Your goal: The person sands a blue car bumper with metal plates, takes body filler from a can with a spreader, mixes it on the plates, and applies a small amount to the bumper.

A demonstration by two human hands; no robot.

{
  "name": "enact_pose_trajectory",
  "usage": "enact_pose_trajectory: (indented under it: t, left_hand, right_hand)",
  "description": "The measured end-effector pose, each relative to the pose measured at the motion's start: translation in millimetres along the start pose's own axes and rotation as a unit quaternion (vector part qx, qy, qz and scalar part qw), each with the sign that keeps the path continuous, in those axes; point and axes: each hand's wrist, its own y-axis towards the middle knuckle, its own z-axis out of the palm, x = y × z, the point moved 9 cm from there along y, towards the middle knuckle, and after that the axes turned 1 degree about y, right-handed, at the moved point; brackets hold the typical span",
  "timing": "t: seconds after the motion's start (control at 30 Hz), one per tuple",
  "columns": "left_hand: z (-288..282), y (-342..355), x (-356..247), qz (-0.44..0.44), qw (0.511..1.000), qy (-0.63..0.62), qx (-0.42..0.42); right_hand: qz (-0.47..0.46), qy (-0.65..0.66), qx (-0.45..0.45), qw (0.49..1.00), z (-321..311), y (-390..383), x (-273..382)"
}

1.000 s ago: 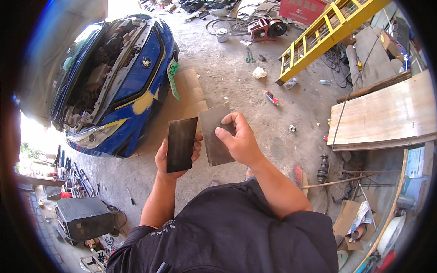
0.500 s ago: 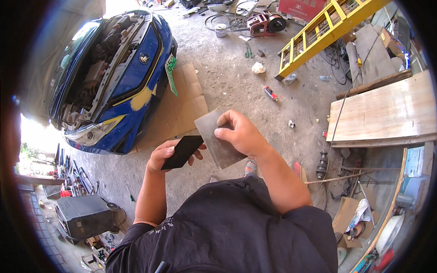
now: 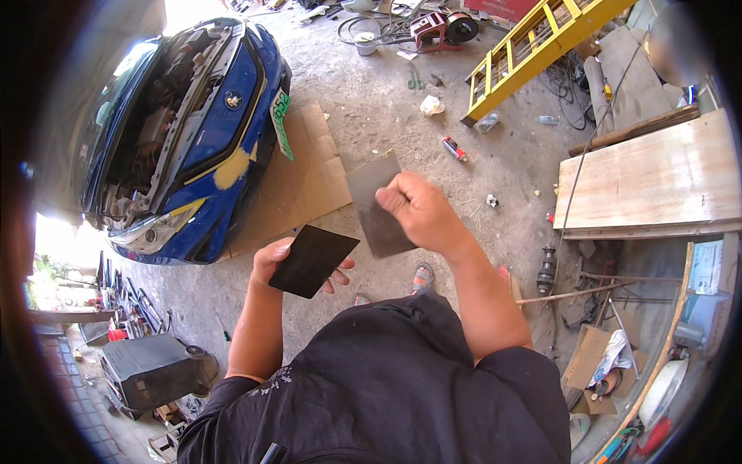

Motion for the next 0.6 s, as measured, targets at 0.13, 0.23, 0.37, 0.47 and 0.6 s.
enact_pose_trajectory:
  t: [0.13,0.23,0.37,0.47,0.6]
  left_hand:
    - [-3.6,19.8,13.0,-0.031,0.999,-0.024,-0.029]
    - [-7.0,31.1,22.5,-0.063,0.996,-0.032,-0.057]
    - [-9.0,53.9,33.5,-0.072,0.995,-0.034,-0.059]
    - [-7.3,68.5,33.1,-0.027,0.996,-0.026,-0.078]
    - [-8.4,77.9,39.6,-0.003,0.994,-0.069,-0.088]
  right_hand:
    - [-0.094,0.0,0.042,0.995,6.8,2.6,10.9]
    - [-0.128,-0.019,0.093,0.987,16.3,6.0,24.0]
    - [-0.109,-0.035,0.084,0.99,14.0,9.4,17.8]
    - [-0.069,-0.027,0.08,0.994,-1.0,8.0,-4.1]
    - [-0.097,-0.039,0.09,0.99,-20.5,-0.9,-20.6]
